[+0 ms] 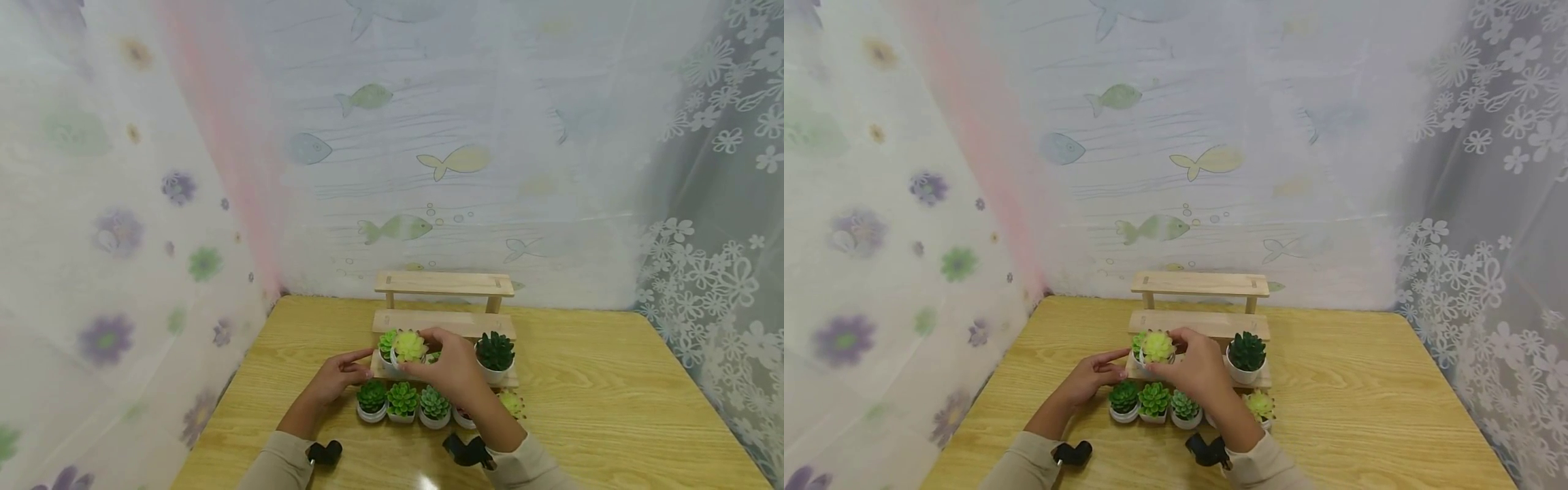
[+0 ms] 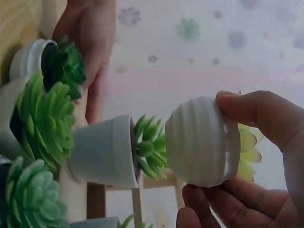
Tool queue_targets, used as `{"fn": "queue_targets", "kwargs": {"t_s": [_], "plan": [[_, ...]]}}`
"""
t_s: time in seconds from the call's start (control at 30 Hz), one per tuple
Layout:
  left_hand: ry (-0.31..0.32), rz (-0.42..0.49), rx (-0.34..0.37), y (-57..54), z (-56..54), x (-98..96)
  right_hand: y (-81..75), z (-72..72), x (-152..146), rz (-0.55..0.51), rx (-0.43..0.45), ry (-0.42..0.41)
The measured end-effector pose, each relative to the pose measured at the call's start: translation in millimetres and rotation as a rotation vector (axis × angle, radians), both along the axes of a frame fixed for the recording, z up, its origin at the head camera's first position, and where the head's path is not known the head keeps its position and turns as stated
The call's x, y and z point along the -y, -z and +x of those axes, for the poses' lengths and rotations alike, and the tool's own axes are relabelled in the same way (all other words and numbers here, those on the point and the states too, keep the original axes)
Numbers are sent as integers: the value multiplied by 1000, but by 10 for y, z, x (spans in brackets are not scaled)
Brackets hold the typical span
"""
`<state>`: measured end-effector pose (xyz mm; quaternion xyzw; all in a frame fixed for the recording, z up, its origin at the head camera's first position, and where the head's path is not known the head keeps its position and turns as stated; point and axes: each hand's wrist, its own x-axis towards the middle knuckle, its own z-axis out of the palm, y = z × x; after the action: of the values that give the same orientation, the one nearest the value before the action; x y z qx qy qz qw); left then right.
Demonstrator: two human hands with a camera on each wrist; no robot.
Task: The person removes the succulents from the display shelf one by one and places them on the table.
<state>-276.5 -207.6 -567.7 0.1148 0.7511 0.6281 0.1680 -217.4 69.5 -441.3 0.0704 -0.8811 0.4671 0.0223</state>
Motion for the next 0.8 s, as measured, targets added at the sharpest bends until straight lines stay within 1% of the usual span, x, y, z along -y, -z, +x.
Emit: {"fn": "queue_targets", "kwargs": {"t_s": [0.2, 0.37, 0.47, 0.63, 0.8], "plan": [[6, 5, 5, -3, -3, -2, 49, 120, 32, 0, 29, -51], [14, 7, -6, 6, -14, -2, 114, 212, 53, -62, 66, -122], [16, 12, -12, 14, -22, -3, 153, 258, 69, -88, 65, -147], [18, 23, -9, 23, -21, -1, 241, 318, 101, -60, 36, -163], [8, 22, 8, 27, -13, 1, 344, 368, 136, -37, 34, -172]]}}
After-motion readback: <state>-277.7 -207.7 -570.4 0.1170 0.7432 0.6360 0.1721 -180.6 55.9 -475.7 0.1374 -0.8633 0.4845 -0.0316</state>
